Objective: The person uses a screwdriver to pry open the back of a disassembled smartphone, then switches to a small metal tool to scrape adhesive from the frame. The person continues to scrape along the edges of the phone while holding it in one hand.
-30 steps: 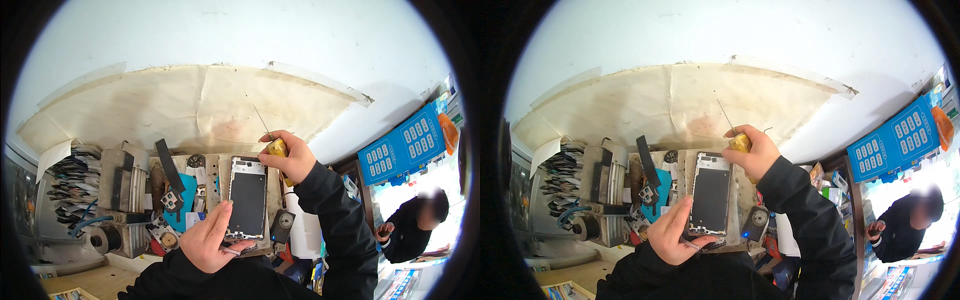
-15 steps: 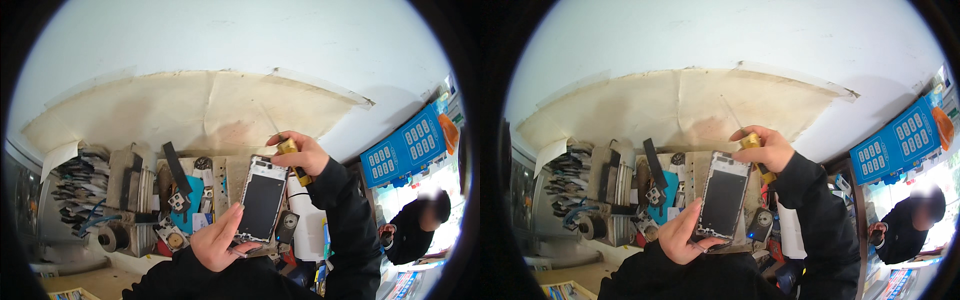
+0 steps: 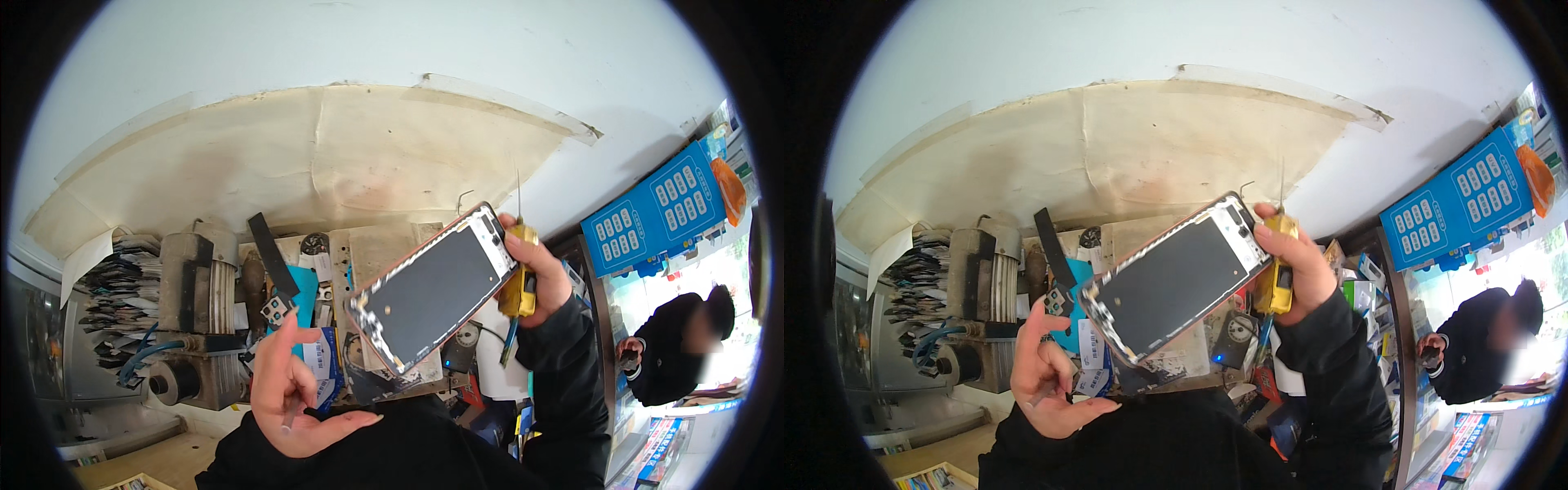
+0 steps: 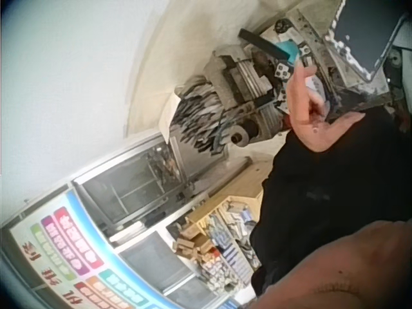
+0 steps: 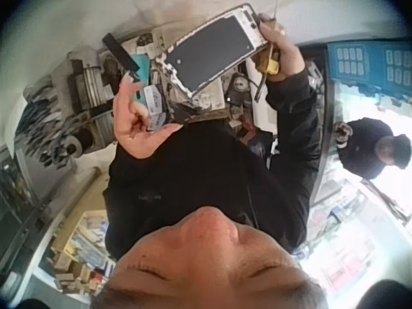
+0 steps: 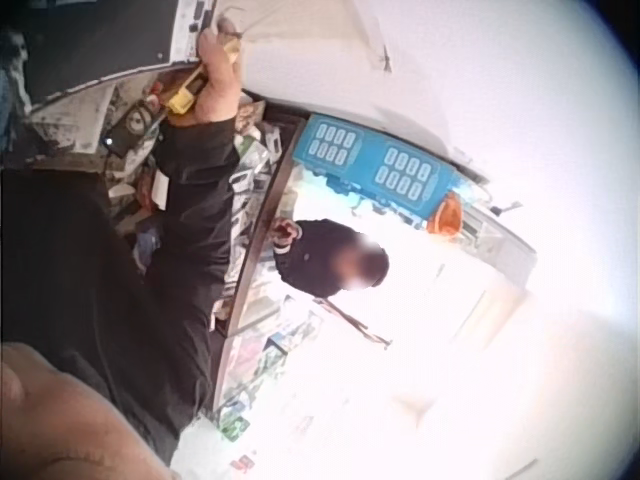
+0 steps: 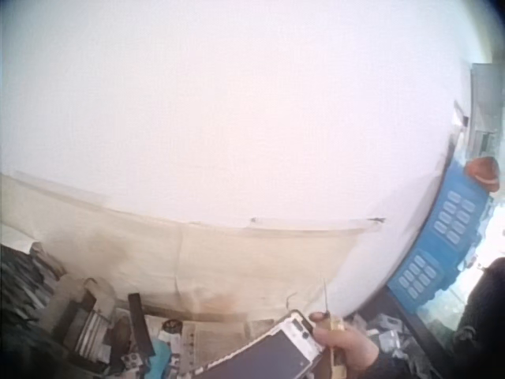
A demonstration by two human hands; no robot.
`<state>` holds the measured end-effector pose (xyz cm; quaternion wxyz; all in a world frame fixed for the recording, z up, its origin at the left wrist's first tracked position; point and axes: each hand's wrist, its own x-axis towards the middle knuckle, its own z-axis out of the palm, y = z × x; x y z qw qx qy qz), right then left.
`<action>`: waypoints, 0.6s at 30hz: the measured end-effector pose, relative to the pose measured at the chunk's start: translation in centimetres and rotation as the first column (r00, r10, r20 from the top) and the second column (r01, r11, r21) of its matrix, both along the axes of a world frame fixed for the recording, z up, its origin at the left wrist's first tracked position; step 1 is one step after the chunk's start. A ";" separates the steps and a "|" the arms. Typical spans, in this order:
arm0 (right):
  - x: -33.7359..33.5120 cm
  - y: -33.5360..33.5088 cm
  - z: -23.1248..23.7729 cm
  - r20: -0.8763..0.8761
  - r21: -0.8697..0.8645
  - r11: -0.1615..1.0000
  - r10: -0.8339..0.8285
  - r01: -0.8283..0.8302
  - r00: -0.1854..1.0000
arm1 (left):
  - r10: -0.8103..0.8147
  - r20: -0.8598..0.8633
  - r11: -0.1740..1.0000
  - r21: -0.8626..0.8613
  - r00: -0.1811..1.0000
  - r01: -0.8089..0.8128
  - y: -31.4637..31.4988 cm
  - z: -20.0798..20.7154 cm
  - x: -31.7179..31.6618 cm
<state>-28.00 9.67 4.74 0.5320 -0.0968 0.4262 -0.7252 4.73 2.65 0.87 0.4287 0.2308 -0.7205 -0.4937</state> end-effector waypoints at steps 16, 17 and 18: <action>10.4 8.9 -3.2 0.447 0.040 0.993 -0.120 0.114 0.886 | -0.369 -0.090 0.900 -0.284 0.925 0.332 1.0 2.1 -5.2; 10.8 9.0 -3.2 0.466 0.018 0.995 -0.091 0.094 0.880 | -0.393 -0.202 0.918 -0.148 0.897 0.369 1.3 2.5 -5.0; 11.2 9.1 -3.1 0.464 0.017 0.997 -0.076 0.077 0.882 | -0.341 -0.263 0.926 0.071 0.903 0.370 1.5 2.9 -4.8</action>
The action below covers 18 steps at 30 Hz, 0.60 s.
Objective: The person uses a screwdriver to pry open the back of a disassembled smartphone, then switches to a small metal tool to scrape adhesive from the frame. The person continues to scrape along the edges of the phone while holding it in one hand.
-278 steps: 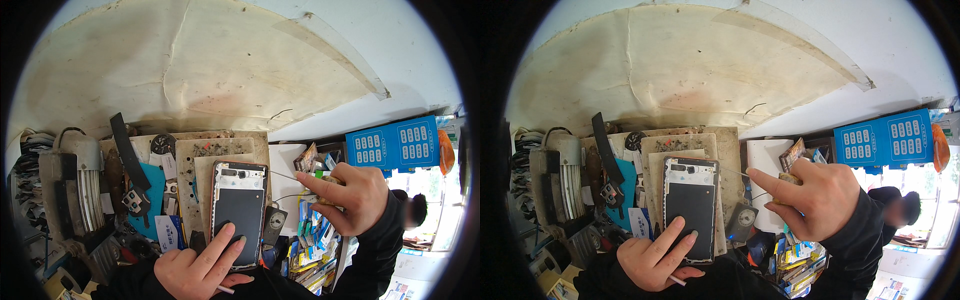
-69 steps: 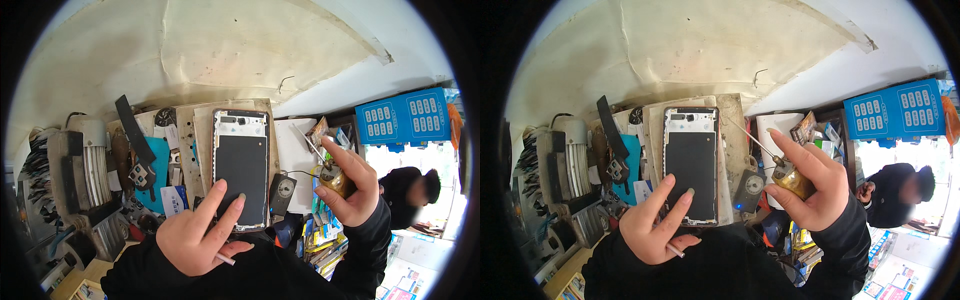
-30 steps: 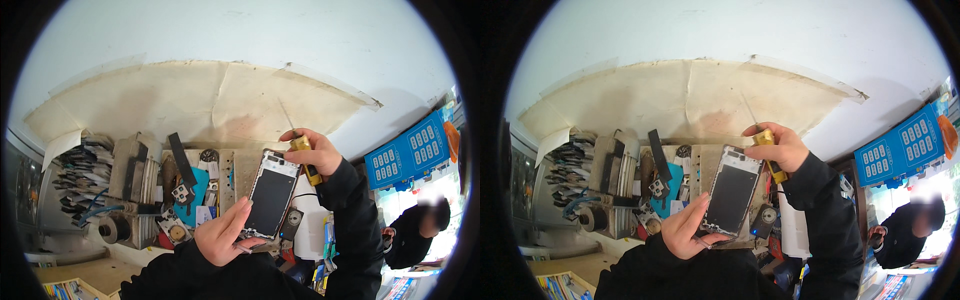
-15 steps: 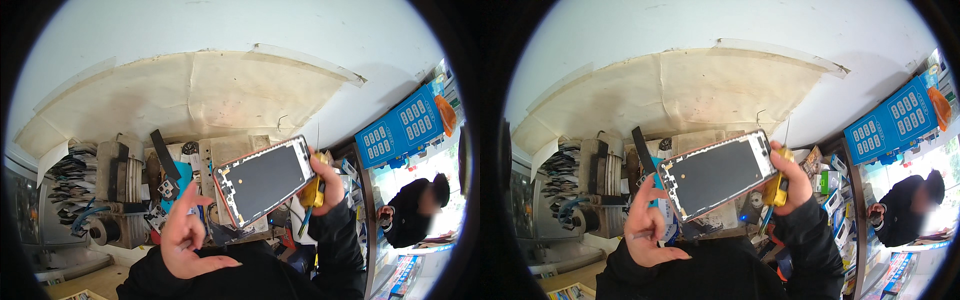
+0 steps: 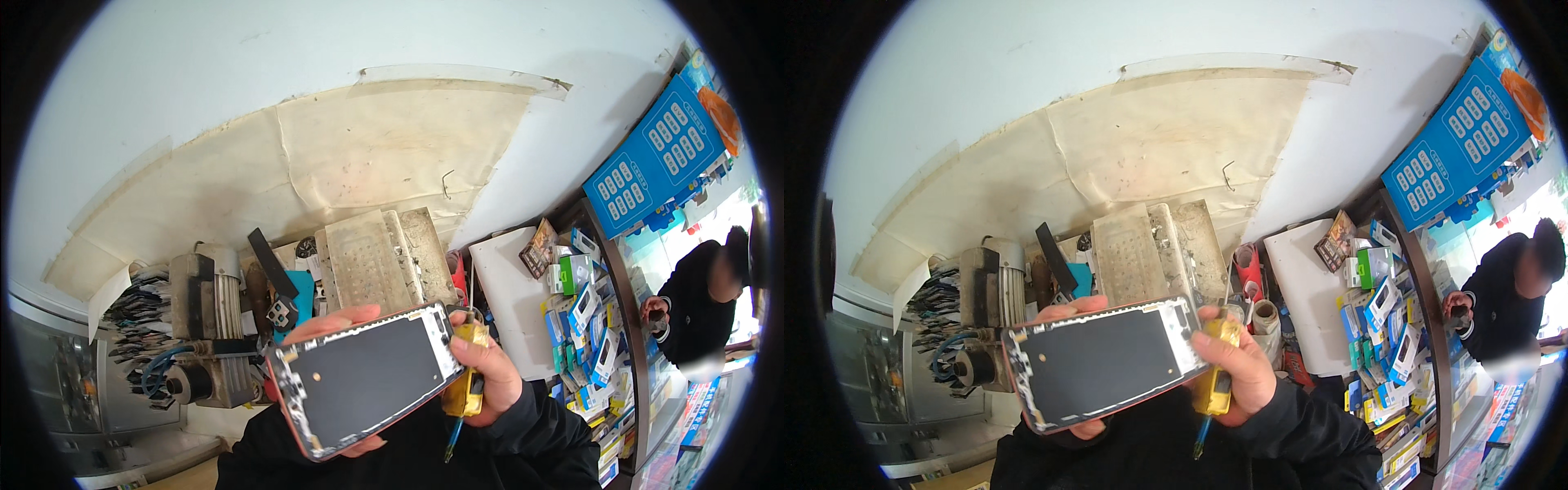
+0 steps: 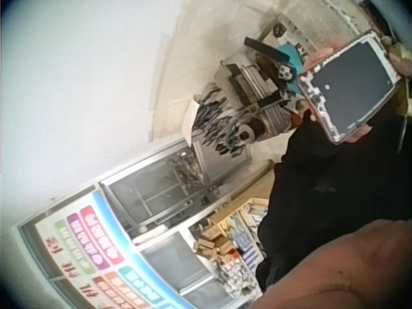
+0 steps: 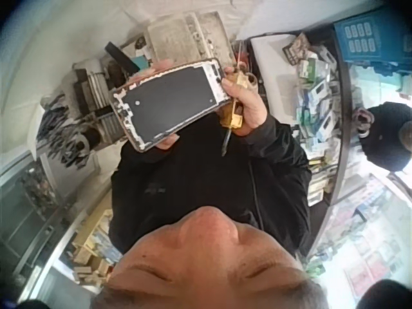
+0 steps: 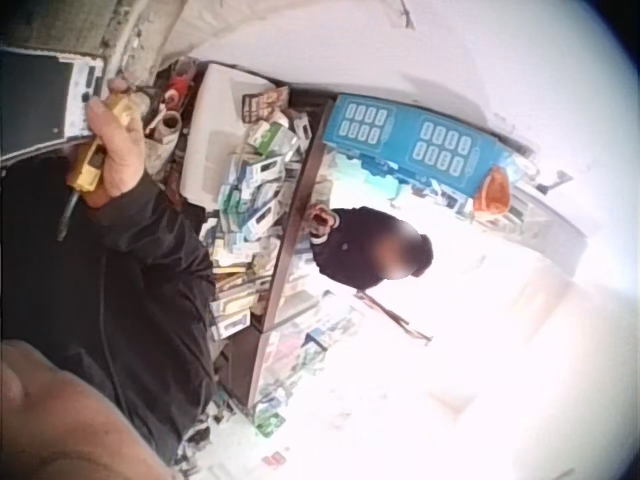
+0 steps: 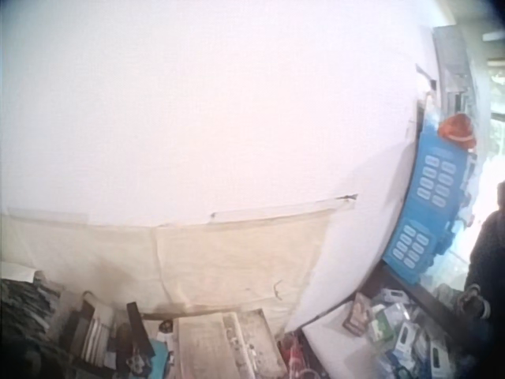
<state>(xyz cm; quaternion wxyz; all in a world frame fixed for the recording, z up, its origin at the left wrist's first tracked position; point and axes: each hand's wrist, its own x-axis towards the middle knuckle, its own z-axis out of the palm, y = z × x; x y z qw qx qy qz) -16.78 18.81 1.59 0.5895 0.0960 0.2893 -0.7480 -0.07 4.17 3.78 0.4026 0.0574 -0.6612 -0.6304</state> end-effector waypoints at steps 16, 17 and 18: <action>-5.1 5.0 0.7 -0.830 0.136 0.960 0.245 -0.246 0.501 | -0.068 -0.283 0.363 0.886 0.957 0.288 -1.1 -1.3 2.5; -5.5 5.6 0.8 -0.847 0.170 0.958 0.261 -0.231 0.462 | -0.149 -0.283 0.322 0.892 0.947 0.317 -0.7 -1.8 2.8; -5.7 6.1 0.9 -0.880 0.197 0.962 0.259 -0.191 0.398 | -0.194 -0.273 0.264 0.910 0.942 0.319 -0.5 -2.3 3.0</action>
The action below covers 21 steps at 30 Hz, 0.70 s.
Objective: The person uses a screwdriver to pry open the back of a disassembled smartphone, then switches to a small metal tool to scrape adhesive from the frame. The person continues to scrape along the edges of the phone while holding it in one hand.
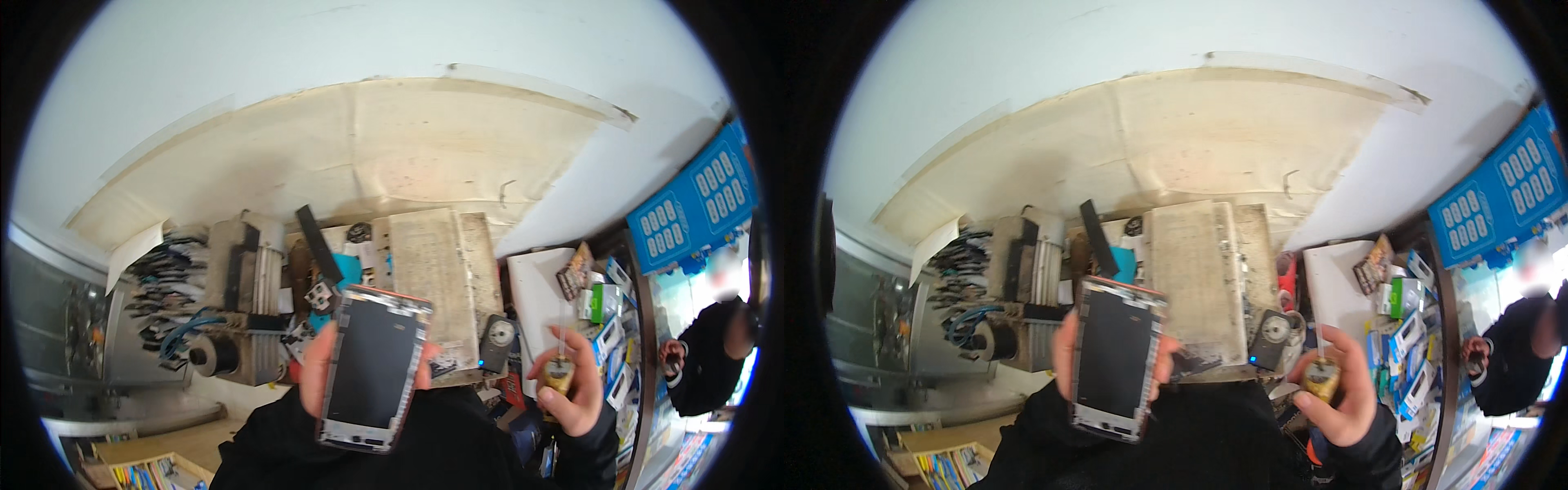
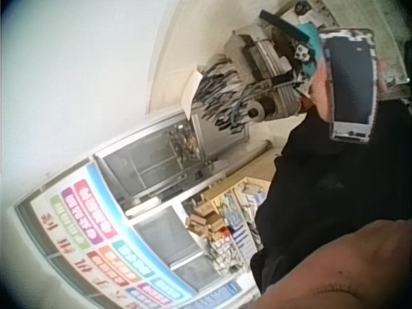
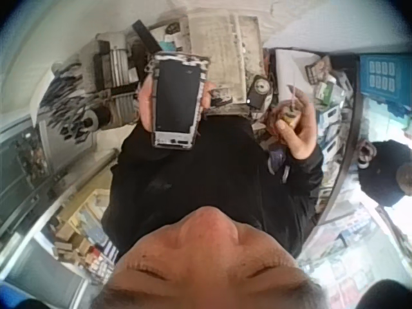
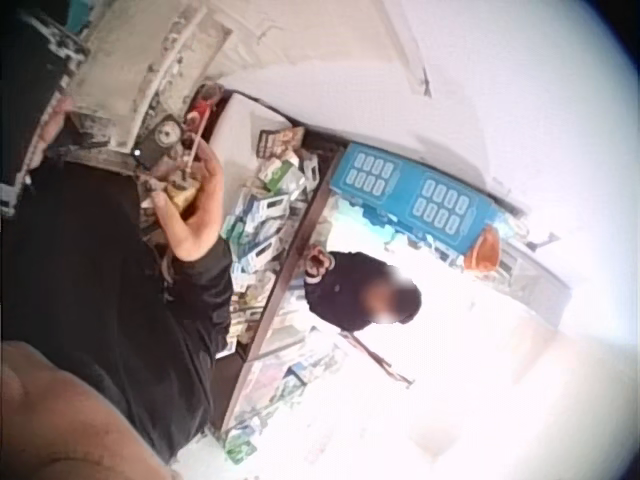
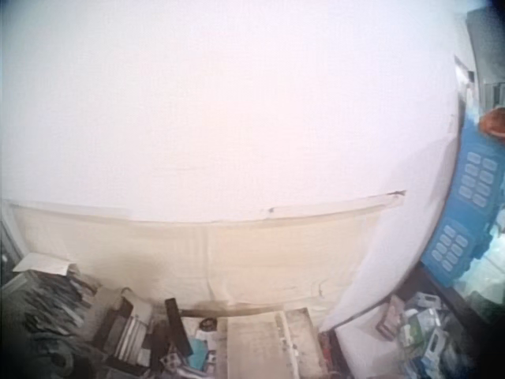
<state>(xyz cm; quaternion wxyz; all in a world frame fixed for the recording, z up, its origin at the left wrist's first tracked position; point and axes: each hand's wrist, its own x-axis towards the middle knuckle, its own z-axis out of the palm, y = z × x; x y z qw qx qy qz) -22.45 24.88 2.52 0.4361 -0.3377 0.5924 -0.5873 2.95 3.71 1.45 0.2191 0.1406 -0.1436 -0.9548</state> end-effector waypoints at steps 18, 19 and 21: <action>4.0 -5.5 5.4 -0.852 0.127 0.922 0.291 -0.367 0.436 | -0.305 0.124 0.923 -0.205 0.944 0.325 3.0 0.5 -0.7; 4.2 -5.5 5.6 -0.857 0.126 0.929 0.279 -0.348 0.433 | -0.311 0.172 0.913 -0.220 0.935 0.345 3.0 0.5 -0.7; 4.4 -5.6 5.9 -0.862 0.174 0.931 0.301 -0.320 0.409 | -0.308 0.176 0.916 -0.212 0.935 0.341 3.0 0.5 -0.8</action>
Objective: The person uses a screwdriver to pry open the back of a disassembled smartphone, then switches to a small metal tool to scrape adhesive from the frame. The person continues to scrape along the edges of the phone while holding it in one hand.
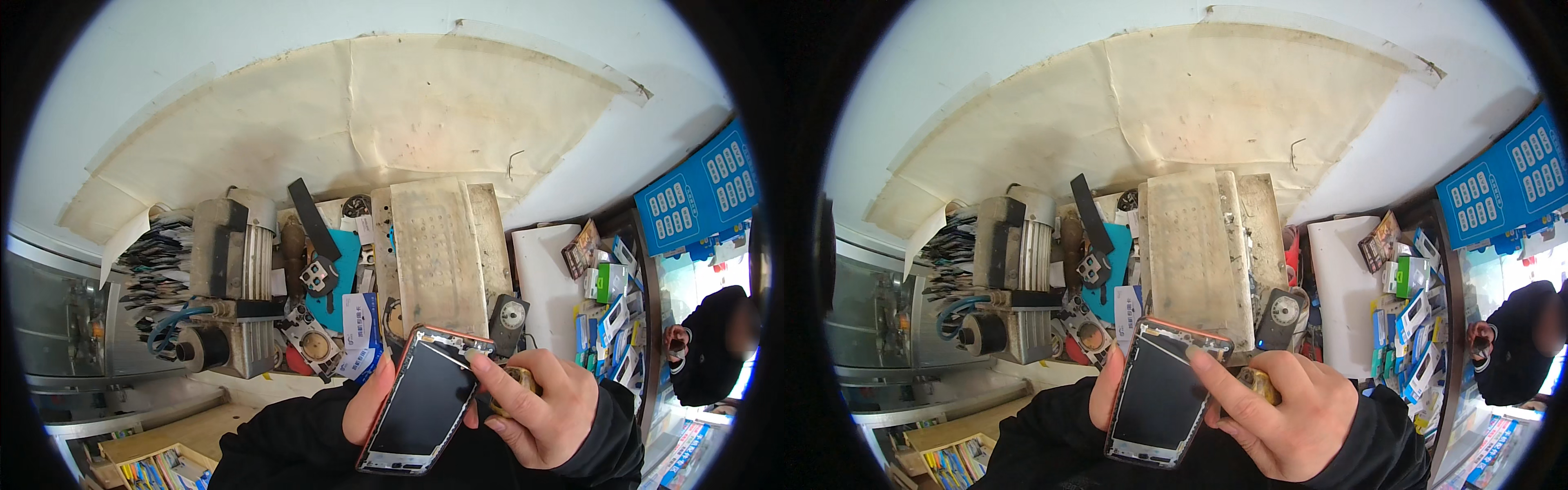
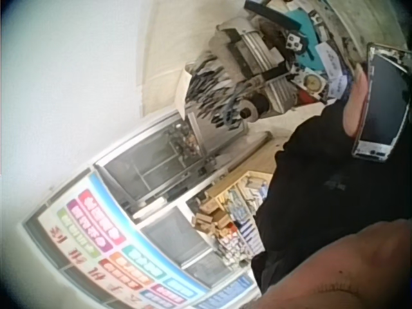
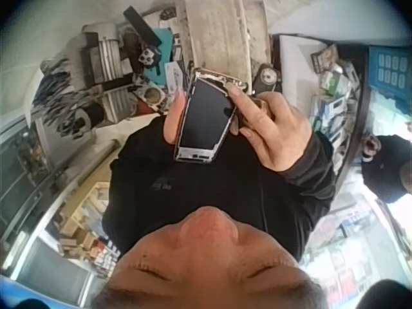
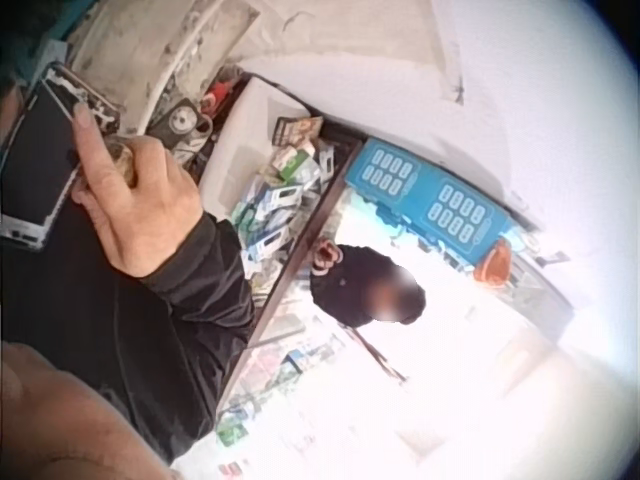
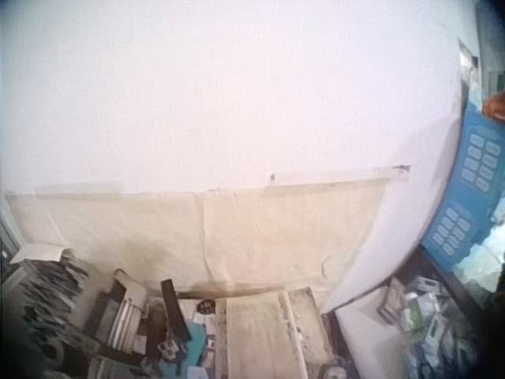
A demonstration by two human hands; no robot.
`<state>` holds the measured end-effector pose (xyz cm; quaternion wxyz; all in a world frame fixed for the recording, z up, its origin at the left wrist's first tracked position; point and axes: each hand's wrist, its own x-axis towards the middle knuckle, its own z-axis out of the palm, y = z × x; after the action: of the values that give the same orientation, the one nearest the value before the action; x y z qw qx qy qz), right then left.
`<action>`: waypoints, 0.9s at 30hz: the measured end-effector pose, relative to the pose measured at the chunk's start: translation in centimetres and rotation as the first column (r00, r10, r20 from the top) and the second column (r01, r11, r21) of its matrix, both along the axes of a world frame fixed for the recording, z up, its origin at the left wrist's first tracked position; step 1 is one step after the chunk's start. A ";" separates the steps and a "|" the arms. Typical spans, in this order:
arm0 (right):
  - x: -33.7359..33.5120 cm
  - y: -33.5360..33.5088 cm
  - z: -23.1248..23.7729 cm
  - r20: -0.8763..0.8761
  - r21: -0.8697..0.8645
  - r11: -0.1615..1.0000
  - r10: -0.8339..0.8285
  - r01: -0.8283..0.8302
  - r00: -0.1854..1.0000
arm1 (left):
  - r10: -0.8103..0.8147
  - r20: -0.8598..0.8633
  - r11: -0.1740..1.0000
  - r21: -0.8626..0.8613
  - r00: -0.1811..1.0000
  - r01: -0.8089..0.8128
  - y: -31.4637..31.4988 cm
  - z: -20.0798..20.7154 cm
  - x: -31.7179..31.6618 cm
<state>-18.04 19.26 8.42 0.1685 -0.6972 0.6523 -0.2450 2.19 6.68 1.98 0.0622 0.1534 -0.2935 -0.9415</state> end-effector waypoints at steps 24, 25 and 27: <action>-0.2 -0.6 -1.3 -0.007 0.029 0.999 0.039 -0.038 0.999 | -0.083 0.016 0.995 0.050 0.996 0.082 -0.1 -2.8 1.4; -0.2 -0.5 -1.4 -0.006 0.034 0.999 0.036 -0.035 0.999 | -0.089 -0.006 0.994 0.062 0.996 0.089 -0.1 -2.8 1.5; -0.1 -0.4 -1.6 -0.007 -0.014 0.999 0.030 -0.030 1.000 | -0.096 -0.066 0.991 0.085 0.993 0.101 -0.2 -3.0 1.5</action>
<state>-18.18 18.83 6.80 0.1649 -0.7089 0.6406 -0.2448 3.65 6.48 -1.04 0.0179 0.1124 -0.2568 -0.9598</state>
